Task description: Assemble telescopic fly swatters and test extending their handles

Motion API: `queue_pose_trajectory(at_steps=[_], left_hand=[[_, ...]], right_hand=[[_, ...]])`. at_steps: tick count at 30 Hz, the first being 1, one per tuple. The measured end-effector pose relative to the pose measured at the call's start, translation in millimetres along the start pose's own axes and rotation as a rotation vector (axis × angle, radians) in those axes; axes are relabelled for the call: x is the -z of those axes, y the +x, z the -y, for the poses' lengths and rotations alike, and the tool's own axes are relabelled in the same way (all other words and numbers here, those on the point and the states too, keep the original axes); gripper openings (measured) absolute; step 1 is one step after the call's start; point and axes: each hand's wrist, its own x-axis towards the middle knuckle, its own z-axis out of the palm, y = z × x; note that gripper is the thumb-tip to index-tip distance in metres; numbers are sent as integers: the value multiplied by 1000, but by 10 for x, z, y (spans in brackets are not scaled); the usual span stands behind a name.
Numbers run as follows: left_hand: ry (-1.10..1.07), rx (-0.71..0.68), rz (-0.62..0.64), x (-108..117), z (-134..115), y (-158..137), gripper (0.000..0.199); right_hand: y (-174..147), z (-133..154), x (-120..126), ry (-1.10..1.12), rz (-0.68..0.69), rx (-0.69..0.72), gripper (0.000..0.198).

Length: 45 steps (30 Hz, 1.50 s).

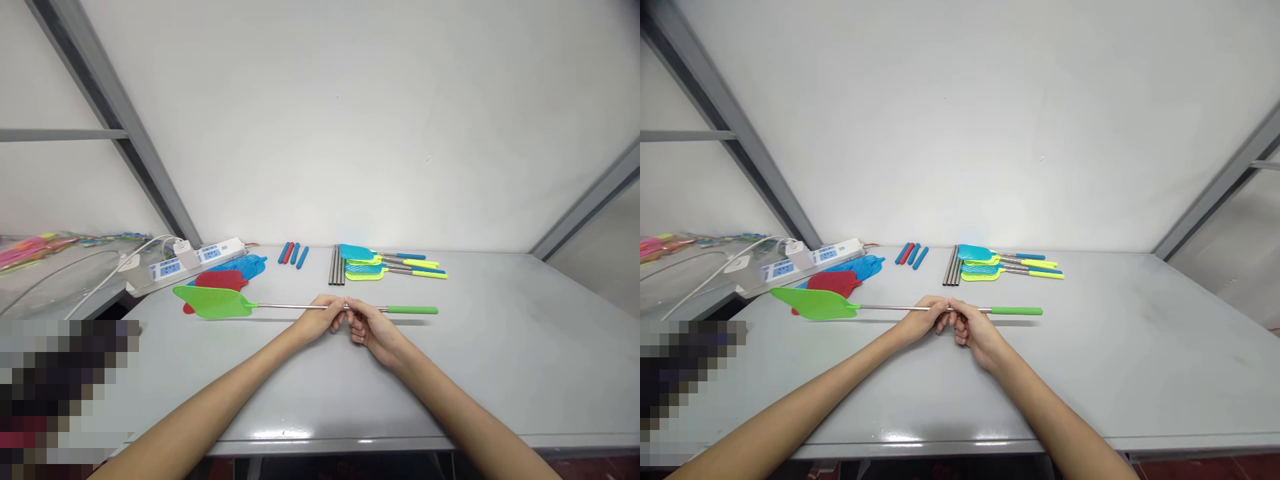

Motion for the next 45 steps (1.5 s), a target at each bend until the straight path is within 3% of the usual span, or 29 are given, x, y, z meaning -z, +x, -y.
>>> queue_pose_trajectory(at_steps=[9,18,45], left_hand=[[-32,-13,8,-17,-38,-12,37],[-30,2,-96,-27,-49,-16,35],[-78,-18,-129,-30,-5,0,33]], right_hand=[[21,-22,14,27,-18,3,30],[-4,-6,-10,1,-39,-21,29],[21,-37,33,-1,-35,-38,33]])
